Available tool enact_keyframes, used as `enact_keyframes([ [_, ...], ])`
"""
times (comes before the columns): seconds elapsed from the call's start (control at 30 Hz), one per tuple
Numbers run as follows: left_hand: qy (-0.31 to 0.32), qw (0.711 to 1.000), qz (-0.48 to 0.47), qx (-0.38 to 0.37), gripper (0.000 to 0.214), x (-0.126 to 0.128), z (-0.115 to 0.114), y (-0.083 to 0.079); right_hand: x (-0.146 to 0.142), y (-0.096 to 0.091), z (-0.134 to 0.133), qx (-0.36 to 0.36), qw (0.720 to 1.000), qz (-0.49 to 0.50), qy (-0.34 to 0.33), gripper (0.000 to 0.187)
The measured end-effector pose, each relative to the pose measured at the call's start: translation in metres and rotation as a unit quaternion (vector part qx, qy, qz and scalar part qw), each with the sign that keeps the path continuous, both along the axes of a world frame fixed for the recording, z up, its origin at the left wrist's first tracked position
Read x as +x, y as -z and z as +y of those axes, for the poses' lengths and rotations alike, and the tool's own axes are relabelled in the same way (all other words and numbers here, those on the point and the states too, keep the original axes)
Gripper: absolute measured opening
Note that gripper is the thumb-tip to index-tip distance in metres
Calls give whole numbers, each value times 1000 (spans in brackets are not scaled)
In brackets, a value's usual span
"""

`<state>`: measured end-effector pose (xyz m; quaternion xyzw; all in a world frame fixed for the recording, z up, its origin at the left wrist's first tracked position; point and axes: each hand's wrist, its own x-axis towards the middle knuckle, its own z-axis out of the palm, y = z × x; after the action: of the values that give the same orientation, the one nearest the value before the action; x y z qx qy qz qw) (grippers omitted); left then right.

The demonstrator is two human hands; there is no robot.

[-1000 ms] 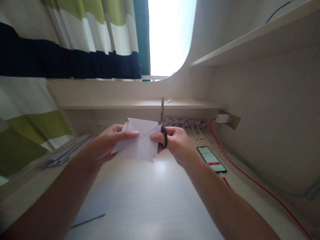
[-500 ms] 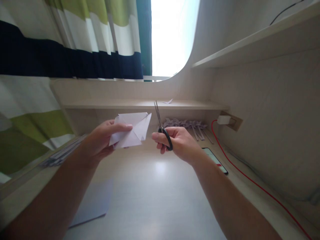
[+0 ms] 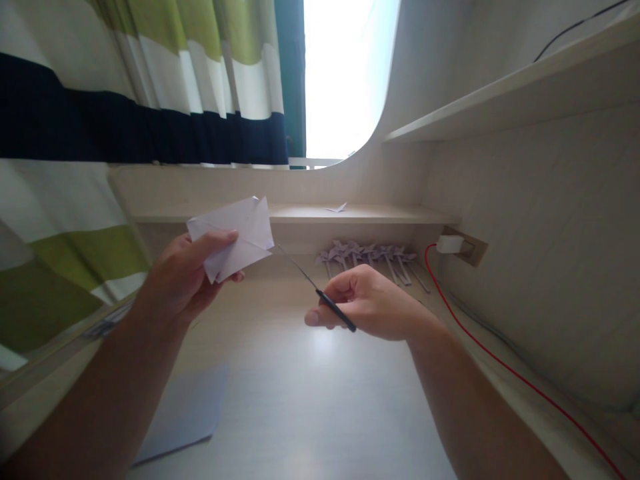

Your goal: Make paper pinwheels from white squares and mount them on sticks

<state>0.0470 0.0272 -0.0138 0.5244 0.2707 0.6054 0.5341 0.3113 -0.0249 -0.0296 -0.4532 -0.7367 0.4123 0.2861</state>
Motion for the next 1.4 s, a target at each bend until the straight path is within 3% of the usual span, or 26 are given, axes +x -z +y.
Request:
enact_keyframes([
  [0.13, -48, 999, -4, 23, 31, 4, -1, 1, -3, 4, 0, 14, 1000, 5, 12, 30],
  [0.73, -51, 998, 6, 33, 28, 4, -2, 0, -1, 7, 1, 39, 998, -20, 33, 31],
  [1.4, -62, 998, 2, 29, 23, 6, -4, -2, 1, 8, 4, 25, 999, 2, 27, 46],
])
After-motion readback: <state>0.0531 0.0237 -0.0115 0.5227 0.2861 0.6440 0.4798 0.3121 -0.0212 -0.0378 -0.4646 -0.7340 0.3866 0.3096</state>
